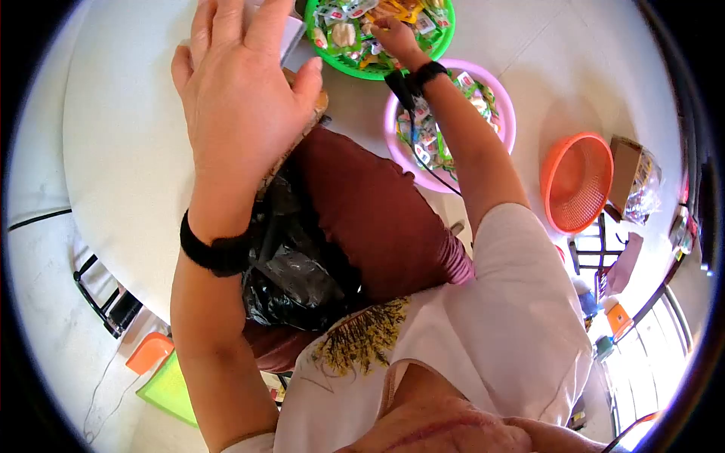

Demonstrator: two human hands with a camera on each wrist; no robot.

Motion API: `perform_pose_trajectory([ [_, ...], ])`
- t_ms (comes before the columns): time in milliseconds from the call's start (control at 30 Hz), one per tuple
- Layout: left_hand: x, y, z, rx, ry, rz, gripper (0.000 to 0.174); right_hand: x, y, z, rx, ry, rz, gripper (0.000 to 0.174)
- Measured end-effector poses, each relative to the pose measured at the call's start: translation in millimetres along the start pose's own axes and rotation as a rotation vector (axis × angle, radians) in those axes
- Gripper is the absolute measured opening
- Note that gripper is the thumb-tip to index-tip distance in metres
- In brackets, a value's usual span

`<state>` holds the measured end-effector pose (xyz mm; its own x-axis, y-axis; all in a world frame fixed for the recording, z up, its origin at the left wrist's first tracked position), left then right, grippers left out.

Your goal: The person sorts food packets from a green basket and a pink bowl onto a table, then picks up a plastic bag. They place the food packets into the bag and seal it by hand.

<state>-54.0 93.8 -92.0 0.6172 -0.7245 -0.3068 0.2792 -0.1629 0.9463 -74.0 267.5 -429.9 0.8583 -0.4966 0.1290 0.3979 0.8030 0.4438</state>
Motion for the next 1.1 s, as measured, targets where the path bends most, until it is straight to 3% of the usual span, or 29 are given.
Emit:
perform_pose_trajectory([
  [33,0,0,0,0.005,0.001,0.007,0.056,-26,-26,-27,-0.165,-0.034,0.046,0.035],
  [100,-2,1,-1,0.009,0.005,0.022,0.056,-71,-74,-73,-0.532,-0.318,0.153,0.034],
  [200,-3,1,-3,0.012,0.016,0.045,0.056,-102,-83,-81,-0.425,-0.315,0.173,0.031],
  [300,-4,-1,-3,0.013,0.014,0.053,0.056,-161,-141,-137,0.633,0.626,0.114,0.031],
  [367,-3,0,-3,0.013,0.012,0.056,0.056,-162,-146,-136,0.291,0.254,0.225,0.034],
  [467,-2,0,-4,0.017,-0.012,0.025,0.055,-113,-98,-88,-0.403,-0.245,0.309,0.04],
  [567,-1,0,-3,0.024,-0.021,-0.01,0.055,-20,-22,-20,-0.828,-0.211,0.206,0.042],
  [700,0,-1,-2,-0.003,-0.014,-0.036,0.053,85,63,19,-0.878,-0.177,0.33,0.035],
  [867,2,-2,-1,-0.044,-0.012,-0.055,0.052,202,131,6,-0.758,-0.325,0.326,0.033],
  [933,3,-2,0,-0.047,-0.018,-0.065,0.053,232,143,-33,-0.582,-0.352,0.303,0.029],
  [1033,4,-2,1,-0.044,-0.02,-0.077,0.053,247,147,-70,0.229,0.04,0.074,0.027],
  [1100,4,-3,1,-0.04,-0.022,-0.073,0.054,231,140,-42,0.225,0.053,-0.006,0.024],
])
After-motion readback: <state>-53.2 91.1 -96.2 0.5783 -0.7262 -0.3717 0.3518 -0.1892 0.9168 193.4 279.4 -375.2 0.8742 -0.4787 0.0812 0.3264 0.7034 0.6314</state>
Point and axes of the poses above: each hand's wrist, its own x-axis away from the middle knuckle, its own y-axis out of the back of the hand, z = x × y, the point moved 3 cm from there along -x, towards the middle knuckle, and after that the axes turned 2 degrees about -z, right-handed, at the moved point
